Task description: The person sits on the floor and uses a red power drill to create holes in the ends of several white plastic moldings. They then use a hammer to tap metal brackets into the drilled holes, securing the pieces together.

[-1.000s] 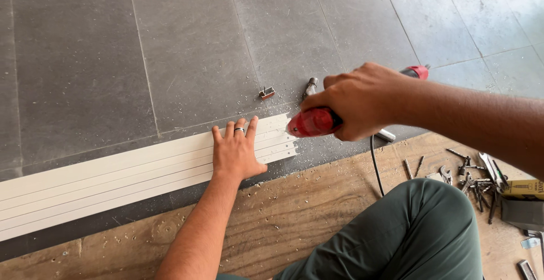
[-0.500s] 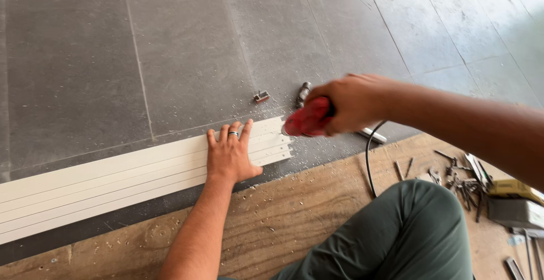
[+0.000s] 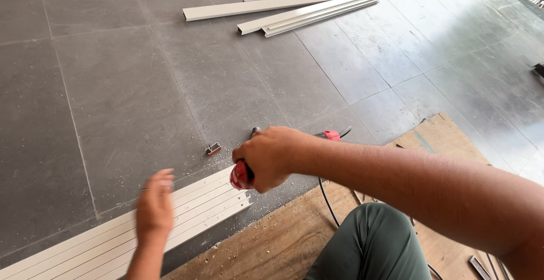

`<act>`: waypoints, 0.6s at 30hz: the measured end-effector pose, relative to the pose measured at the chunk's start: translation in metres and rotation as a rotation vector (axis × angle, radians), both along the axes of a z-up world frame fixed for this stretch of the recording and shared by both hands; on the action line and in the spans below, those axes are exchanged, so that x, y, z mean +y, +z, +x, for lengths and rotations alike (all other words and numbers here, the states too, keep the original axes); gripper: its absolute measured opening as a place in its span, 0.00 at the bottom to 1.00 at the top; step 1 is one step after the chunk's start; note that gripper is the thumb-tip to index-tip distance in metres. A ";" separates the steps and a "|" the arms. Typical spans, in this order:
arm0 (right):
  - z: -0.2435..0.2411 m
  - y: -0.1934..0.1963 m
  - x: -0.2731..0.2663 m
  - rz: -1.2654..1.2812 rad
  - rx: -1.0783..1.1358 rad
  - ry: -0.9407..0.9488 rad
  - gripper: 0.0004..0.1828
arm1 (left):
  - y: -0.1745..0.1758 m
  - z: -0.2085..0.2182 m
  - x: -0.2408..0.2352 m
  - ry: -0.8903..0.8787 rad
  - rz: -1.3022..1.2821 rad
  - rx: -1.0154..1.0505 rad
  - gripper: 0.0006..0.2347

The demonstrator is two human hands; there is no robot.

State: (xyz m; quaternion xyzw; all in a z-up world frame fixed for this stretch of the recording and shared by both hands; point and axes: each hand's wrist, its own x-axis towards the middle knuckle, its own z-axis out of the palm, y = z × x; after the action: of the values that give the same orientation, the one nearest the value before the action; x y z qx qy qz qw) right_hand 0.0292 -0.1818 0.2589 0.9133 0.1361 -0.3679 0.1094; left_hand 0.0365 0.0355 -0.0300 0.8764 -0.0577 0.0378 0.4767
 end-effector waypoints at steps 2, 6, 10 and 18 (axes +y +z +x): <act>0.000 0.001 0.003 0.009 -0.017 0.015 0.35 | 0.001 0.001 0.013 0.267 -0.173 0.272 0.17; 0.006 0.005 0.000 0.024 -0.017 0.049 0.33 | 0.008 0.007 0.037 0.367 0.115 0.168 0.22; 0.007 0.004 -0.002 0.033 -0.013 0.027 0.34 | 0.002 0.020 0.040 0.232 0.505 0.172 0.29; 0.009 0.006 0.000 0.029 -0.004 0.018 0.36 | 0.046 -0.002 -0.010 -0.321 0.710 0.406 0.52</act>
State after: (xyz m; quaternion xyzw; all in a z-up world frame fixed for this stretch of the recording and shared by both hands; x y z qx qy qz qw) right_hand 0.0385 -0.1821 0.2645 0.9143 0.1496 -0.3630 0.0995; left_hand 0.0346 0.0256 0.0163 0.9554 -0.1075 -0.2319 0.1476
